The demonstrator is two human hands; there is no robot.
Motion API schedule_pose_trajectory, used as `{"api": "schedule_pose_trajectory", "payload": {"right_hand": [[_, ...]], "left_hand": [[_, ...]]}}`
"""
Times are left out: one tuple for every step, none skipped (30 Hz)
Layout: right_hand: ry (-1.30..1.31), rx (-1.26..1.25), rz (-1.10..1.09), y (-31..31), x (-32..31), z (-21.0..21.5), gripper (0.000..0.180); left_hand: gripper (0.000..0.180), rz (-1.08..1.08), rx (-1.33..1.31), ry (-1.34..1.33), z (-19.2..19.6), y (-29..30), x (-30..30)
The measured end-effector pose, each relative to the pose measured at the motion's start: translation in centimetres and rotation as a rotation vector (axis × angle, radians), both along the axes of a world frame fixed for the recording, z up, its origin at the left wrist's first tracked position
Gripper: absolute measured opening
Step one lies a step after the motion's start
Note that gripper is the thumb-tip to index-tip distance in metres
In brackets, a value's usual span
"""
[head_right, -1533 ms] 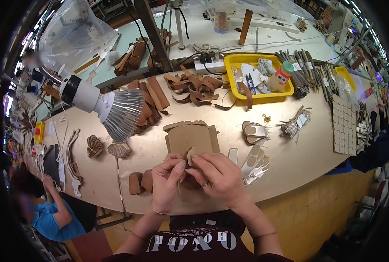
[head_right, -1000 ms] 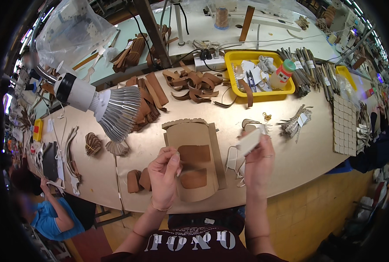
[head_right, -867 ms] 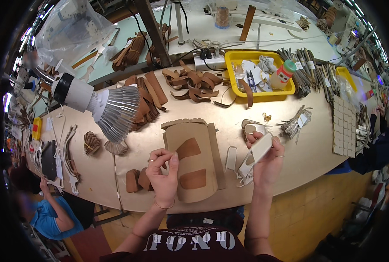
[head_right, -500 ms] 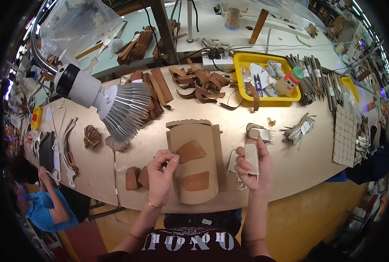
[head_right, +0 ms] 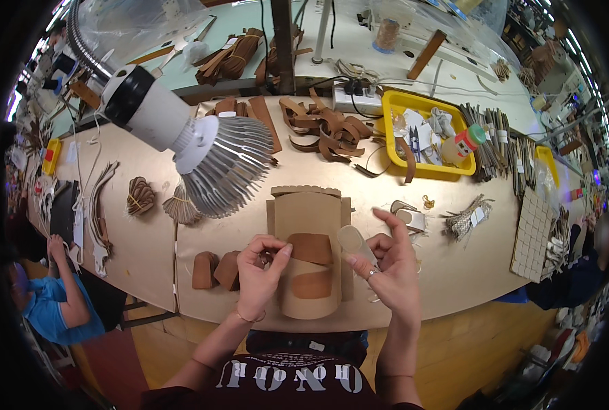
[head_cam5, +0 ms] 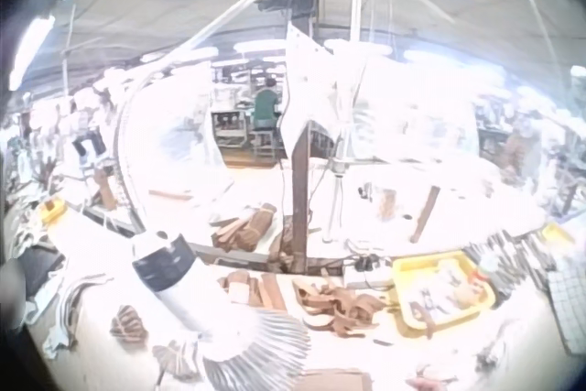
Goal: The person repeatedly places small leather pieces onto a cardboard template, aligns them, and uses a white plastic tool to press and smooth the edges. The person handles several leather pieces one at a time, adjusting their positions on the template throughout the clip.
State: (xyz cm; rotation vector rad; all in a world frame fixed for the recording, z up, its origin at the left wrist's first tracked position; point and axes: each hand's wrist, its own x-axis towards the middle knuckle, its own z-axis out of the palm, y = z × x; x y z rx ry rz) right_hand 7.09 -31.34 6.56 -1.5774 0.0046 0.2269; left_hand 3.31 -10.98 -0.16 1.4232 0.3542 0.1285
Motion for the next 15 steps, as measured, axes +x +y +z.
{"api": "schedule_pose_trajectory", "payload": {"right_hand": [[-0.027, -0.052, 0.021, 0.0, 0.4, 0.1, 0.040], [-0.025, -0.113, 0.024, 0.0, 0.6, 0.2, 0.038], [-0.034, -0.077, 0.015, 0.1, 0.5, 0.4, 0.035], [-0.013, -0.051, -0.016, 0.2, 0.3, 0.6, 0.031], [0.009, -0.026, -0.053, 0.4, 0.2, 0.8, 0.028], [0.052, 0.101, -0.046, 0.9, 0.2, 0.7, 0.028], [0.098, 0.227, -0.046, 1.5, 0.1, 0.6, 0.027], [0.146, 0.353, -0.050, 2.1, 0.0, 0.5, 0.027], [0.141, 0.295, -0.042, 2.8, 0.0, 0.4, 0.028], [0.135, 0.236, -0.035, 3.5, 0.0, 0.2, 0.029], [0.129, 0.177, -0.029, 4.1, 0.0, 0.0, 0.030], [0.082, 0.144, -0.055, 4.8, 0.0, -0.3, 0.032], [0.035, 0.112, -0.080, 5.5, 0.0, -0.7, 0.033], [-0.013, 0.080, -0.104, 5.9, 0.0, -0.9, 0.035], [-0.018, 0.050, -0.088, 6.0, 0.0, -1.0, 0.036]], "left_hand": [[0.006, 0.022, -0.019, 0.001, -0.1, -0.1, -0.1], [0.005, 0.042, -0.008, -0.027, -0.2, -0.3, -0.2], [0.006, 0.067, 0.005, -0.052, -0.3, -0.5, -0.3], [0.006, 0.091, 0.019, -0.077, -0.3, -0.5, -0.4], [0.008, 0.070, 0.083, -0.107, -0.2, -0.6, -0.6], [0.011, 0.047, 0.149, -0.138, -0.2, -0.6, -0.8], [0.014, 0.024, 0.219, -0.170, -0.1, -0.5, -1.0], [0.019, 0.015, 0.263, -0.203, -0.1, -0.5, -1.1], [0.023, 0.007, 0.310, -0.239, -0.2, -0.3, -1.1], [0.027, -0.003, 0.358, -0.276, -0.2, -0.2, -1.2], [0.030, -0.007, 0.380, -0.287, -0.2, -0.2, -1.4], [0.033, -0.010, 0.403, -0.296, -0.3, -0.2, -1.6], [0.035, -0.011, 0.426, -0.304, -0.3, -0.1, -1.9], [0.036, -0.008, 0.442, -0.322, -0.4, -0.2, -2.1], [0.037, -0.006, 0.457, -0.340, -0.5, -0.2, -2.2]]}}
